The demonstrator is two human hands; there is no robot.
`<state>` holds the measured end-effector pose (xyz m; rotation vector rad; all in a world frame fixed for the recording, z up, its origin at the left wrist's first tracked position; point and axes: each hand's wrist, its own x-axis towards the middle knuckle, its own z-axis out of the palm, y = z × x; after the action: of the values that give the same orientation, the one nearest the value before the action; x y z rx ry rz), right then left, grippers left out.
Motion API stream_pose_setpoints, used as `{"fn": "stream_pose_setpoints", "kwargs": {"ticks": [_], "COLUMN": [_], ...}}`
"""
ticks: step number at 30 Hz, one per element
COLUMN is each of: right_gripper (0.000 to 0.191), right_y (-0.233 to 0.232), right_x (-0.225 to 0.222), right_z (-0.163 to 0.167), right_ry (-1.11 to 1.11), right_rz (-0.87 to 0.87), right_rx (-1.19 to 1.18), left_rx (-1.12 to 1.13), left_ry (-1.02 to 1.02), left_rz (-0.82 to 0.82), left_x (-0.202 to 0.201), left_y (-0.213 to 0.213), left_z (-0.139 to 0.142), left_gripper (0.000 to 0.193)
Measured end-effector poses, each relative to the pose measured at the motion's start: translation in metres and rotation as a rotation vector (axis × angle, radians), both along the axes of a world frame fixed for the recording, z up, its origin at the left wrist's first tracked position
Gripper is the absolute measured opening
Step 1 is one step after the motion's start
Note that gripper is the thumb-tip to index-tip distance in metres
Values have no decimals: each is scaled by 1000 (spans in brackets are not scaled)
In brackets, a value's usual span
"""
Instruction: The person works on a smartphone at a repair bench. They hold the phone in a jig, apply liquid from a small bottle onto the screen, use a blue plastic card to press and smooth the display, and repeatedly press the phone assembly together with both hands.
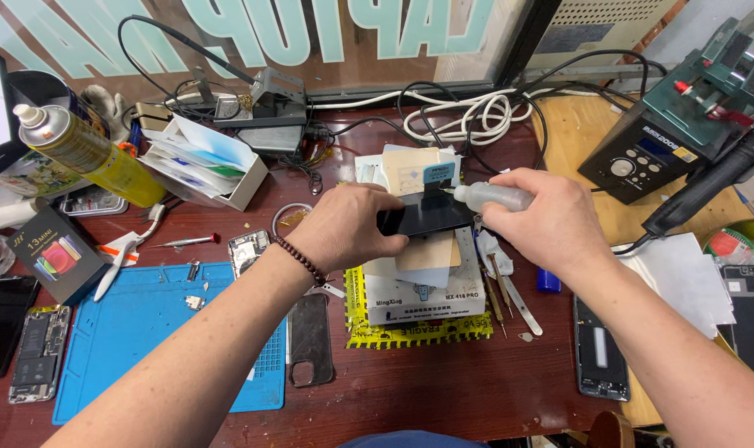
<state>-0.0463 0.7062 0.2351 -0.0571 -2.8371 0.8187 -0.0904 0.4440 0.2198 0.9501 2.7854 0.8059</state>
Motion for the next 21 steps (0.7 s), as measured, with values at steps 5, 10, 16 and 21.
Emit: {"fn": "stream_pose_setpoints", "kwargs": {"ticks": [5, 10, 16, 21], "right_gripper": [39, 34, 46, 47], "right_y": [7, 22, -1, -76], "right_x": [-5, -3, 8, 6], "right_z": [-1, 8, 5, -4], "right_ry": [-32, -320, -390, -340], "right_rz": [-15, -105, 202, 310], "right_rx": [28, -461, -1202, -1087], "left_rx": [31, 51, 105, 967], "left_ry": [11, 121, 502, -568], "left_rz": [5, 25, 96, 277], "left_x": [-1, 11, 29, 43], "left_y": [1, 4, 0, -17], "left_z": [0, -9, -5, 4], "left_gripper": [45, 38, 56, 52]}}
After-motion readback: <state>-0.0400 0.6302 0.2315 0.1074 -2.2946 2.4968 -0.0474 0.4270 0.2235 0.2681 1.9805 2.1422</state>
